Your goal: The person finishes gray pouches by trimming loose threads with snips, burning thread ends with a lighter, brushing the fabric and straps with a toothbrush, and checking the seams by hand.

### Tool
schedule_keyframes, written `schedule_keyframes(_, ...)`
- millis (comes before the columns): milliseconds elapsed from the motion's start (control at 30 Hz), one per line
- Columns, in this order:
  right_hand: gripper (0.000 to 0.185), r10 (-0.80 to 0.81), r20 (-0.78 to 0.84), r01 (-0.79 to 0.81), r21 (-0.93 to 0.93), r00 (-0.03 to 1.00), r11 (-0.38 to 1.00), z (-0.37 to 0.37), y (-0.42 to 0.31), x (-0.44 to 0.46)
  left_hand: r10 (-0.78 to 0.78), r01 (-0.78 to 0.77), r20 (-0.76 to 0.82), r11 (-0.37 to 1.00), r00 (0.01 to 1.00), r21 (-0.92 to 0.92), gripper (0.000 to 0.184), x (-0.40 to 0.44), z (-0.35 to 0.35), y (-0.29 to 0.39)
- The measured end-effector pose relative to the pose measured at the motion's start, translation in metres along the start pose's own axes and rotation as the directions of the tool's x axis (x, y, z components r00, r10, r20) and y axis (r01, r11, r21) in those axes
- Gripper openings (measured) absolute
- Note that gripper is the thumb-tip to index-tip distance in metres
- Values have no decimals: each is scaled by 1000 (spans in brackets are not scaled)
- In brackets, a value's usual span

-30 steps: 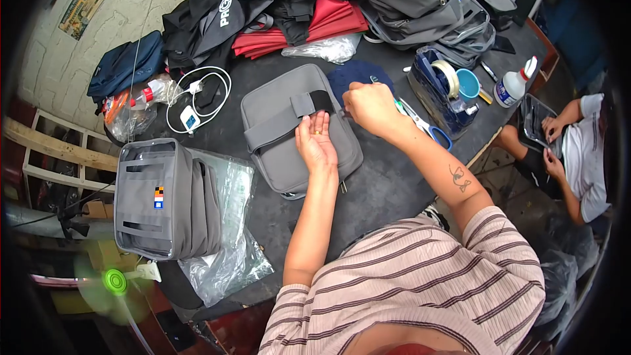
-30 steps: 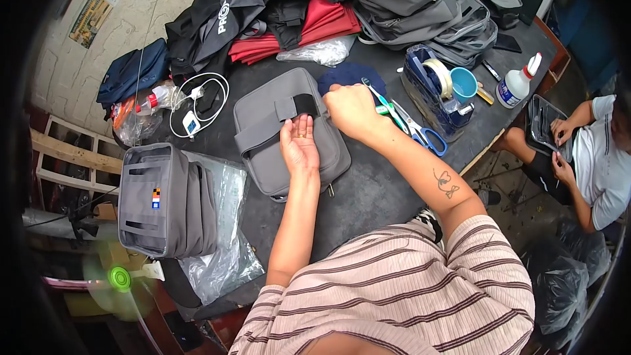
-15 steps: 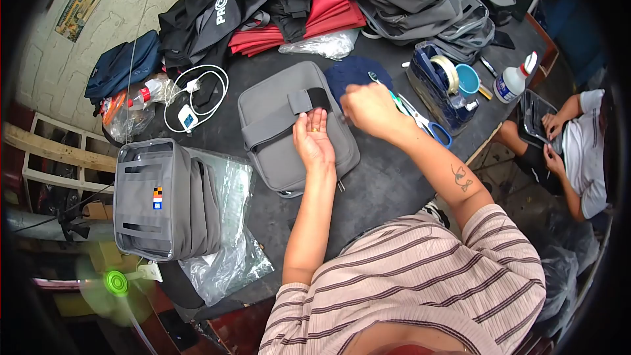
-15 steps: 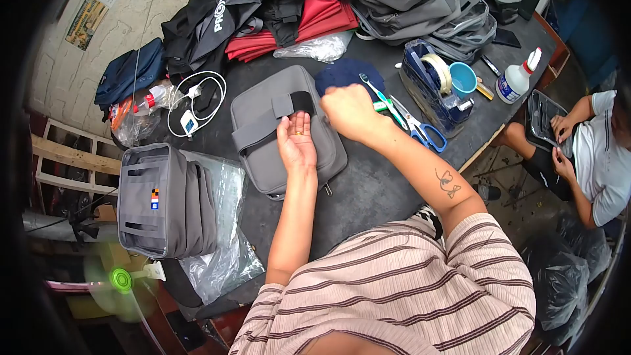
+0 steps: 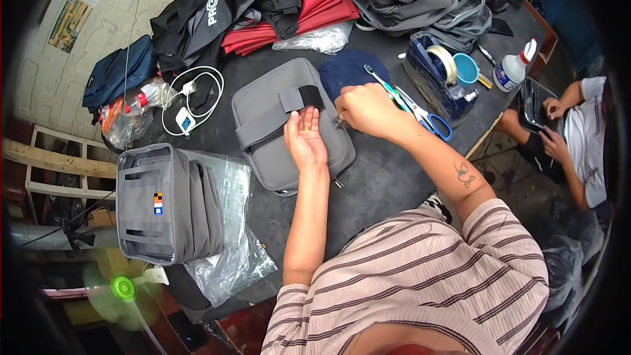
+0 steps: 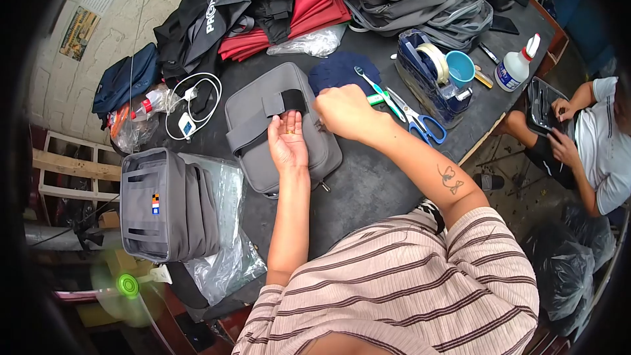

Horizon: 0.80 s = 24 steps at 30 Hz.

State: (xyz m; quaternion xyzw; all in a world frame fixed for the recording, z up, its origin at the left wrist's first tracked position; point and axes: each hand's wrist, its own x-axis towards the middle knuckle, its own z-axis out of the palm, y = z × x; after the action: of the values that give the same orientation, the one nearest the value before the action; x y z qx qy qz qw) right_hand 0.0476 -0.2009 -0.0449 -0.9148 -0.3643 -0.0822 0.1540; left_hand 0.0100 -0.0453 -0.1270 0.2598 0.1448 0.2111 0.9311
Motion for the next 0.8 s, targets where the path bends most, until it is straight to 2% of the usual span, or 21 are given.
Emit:
schedule_keyframes(67,13,96,-64,-83,190,993,978,-5,4,-12,121,-142,87,937,989,320,11,-17,14,14)
schedule_keyframes(100,17,170,-59,-158,169,984,973,-9,8,-15,168,-232,164,787,972,572,15,-11,-1,17)
schedule_keyframes(133,17,184,-114,-158,200,976,967,-6,13,-20,225,-379,305,520,925,766,18,-20,0,23)
schedule_keyframes(167,19,201,-169,-158,235,965,959,-2,19,-24,225,-495,454,186,862,849,22,-32,2,30)
schedule_keyframes(200,21,201,-102,-158,324,974,933,-2,25,-27,178,-504,490,42,853,863,31,-44,7,33)
schedule_keyframes(233,21,210,-101,-166,331,973,929,1,27,-30,137,-526,540,-127,830,841,43,-54,9,32)
schedule_keyframes(300,18,-99,-386,153,112,917,982,9,32,-34,83,-549,630,-412,772,727,51,-71,17,25)
schedule_keyframes(333,16,-121,-420,178,99,899,979,15,32,-33,41,-518,614,-495,788,698,52,-74,17,22)
schedule_keyframes(400,19,-200,-487,253,45,850,967,27,34,-30,-12,-525,605,-509,796,682,41,-73,8,15)
schedule_keyframes(433,20,-205,-522,273,57,828,960,31,33,-29,-39,-554,609,-465,792,691,28,-73,5,13)
schedule_keyframes(533,18,-280,-564,350,16,776,937,38,34,-25,-39,-616,659,-400,751,678,20,-77,4,12)
schedule_keyframes(567,18,-275,-567,346,20,777,938,39,32,-24,-45,-617,659,-403,751,676,20,-78,2,14)
schedule_keyframes(633,16,-329,-572,397,-7,751,918,41,30,-21,-23,-614,640,-309,768,726,20,-79,-2,18)
schedule_keyframes(800,9,-376,-607,451,-33,700,892,42,25,-18,-3,-655,677,-256,736,711,23,-87,-3,30)
